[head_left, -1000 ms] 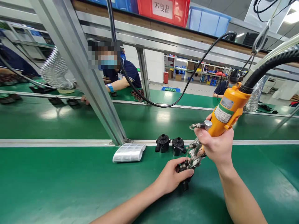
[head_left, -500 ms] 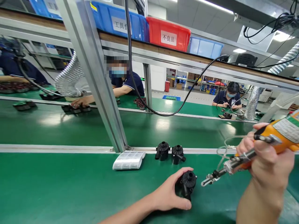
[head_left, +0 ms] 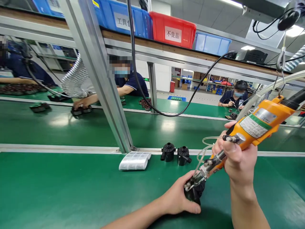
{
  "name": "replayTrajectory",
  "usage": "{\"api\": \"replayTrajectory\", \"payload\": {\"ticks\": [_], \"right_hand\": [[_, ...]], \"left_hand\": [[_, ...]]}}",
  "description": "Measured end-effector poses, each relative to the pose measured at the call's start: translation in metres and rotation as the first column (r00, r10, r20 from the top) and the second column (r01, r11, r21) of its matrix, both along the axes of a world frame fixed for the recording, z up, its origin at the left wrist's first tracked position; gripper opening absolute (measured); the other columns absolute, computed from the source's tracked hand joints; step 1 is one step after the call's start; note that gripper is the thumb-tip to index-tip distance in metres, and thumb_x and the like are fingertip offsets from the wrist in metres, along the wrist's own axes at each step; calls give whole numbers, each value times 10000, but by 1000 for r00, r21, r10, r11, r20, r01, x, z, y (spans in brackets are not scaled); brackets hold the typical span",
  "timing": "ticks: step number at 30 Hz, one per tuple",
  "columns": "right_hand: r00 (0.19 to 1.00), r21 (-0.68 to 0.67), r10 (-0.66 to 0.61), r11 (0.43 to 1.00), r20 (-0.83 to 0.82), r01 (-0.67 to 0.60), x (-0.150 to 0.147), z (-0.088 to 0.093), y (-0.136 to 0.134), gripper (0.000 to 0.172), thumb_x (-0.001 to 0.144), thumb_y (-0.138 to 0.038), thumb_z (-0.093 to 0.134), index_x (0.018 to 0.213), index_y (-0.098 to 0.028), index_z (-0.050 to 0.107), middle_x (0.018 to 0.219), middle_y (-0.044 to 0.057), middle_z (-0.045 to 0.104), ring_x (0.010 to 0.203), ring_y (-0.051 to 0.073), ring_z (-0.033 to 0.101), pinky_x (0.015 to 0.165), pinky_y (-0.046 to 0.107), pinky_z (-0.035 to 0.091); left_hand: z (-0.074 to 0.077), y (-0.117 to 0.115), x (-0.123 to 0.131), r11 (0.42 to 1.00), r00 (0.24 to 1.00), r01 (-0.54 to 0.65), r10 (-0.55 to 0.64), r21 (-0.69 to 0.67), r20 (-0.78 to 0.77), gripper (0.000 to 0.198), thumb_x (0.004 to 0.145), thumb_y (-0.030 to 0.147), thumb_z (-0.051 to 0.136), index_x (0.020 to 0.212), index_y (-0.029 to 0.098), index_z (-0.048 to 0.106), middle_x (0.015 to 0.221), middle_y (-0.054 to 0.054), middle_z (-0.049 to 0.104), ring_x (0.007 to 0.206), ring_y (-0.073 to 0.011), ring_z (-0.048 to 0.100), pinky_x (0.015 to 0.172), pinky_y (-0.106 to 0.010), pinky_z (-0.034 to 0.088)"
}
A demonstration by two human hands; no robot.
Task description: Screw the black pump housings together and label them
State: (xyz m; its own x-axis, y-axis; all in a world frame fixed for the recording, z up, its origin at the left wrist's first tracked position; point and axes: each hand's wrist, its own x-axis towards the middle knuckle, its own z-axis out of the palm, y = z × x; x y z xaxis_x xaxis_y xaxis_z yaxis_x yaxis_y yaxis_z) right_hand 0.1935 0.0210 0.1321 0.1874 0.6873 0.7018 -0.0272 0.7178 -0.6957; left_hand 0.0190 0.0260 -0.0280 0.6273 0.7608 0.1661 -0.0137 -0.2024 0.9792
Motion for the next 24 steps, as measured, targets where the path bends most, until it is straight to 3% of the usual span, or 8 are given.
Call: {"api": "replayTrajectory", "payload": {"ticks": [4,8,13,18,21,24], "right_hand": [[993,-38,86,995,-75,-89,-9,1,-6,501,769,-394,907,1124,-254,581,760,-47,555,565,129,544,532,284,532],[998,-38,49,998,-26,-50,-30,4,-14,476,746,-367,906,1070,-250,578,734,-46,552,531,124,533,468,259,515],[996,-30,91,995,-22,-91,-51,3,-12,457,724,-383,914,957,-238,549,718,-34,538,506,114,499,395,238,460],[993,-22,116,993,2,-116,-50,-7,-15,441,718,-304,929,980,-230,582,641,-64,531,472,110,507,413,224,489],[998,-51,49,998,26,-48,-41,-16,-17,410,736,-315,931,989,-209,626,611,-58,553,470,117,537,452,221,528],[999,-94,-43,995,9,44,-28,-23,-16,478,674,-377,986,980,-184,673,734,-10,632,534,124,581,448,203,507]], "left_hand": [[13,-2,3,1000,997,16,-16,-2,71,1098,592,549,984,1542,213,547,1523,-130,611,1434,-420,509,1268,-508,316],[17,-1,2,1000,1000,9,-10,21,19,1028,605,455,999,1522,238,586,1497,-98,650,1457,-425,483,1291,-516,283],[5,-1,0,998,993,-48,45,-26,-105,1040,548,401,1019,1496,251,616,1438,-90,695,1460,-458,462,1272,-564,318],[-1,-4,4,999,994,-50,50,6,-93,1070,547,483,1005,1505,222,605,1491,-96,653,1457,-457,471,1271,-533,341],[-5,-5,8,995,995,-51,59,85,-83,1133,507,565,1001,1513,237,596,1531,-66,619,1455,-444,480,1297,-482,312],[-19,-4,10,996,990,-14,26,84,-138,1089,489,650,978,1465,302,641,1499,-10,648,1449,-419,496,1291,-405,310]]}}
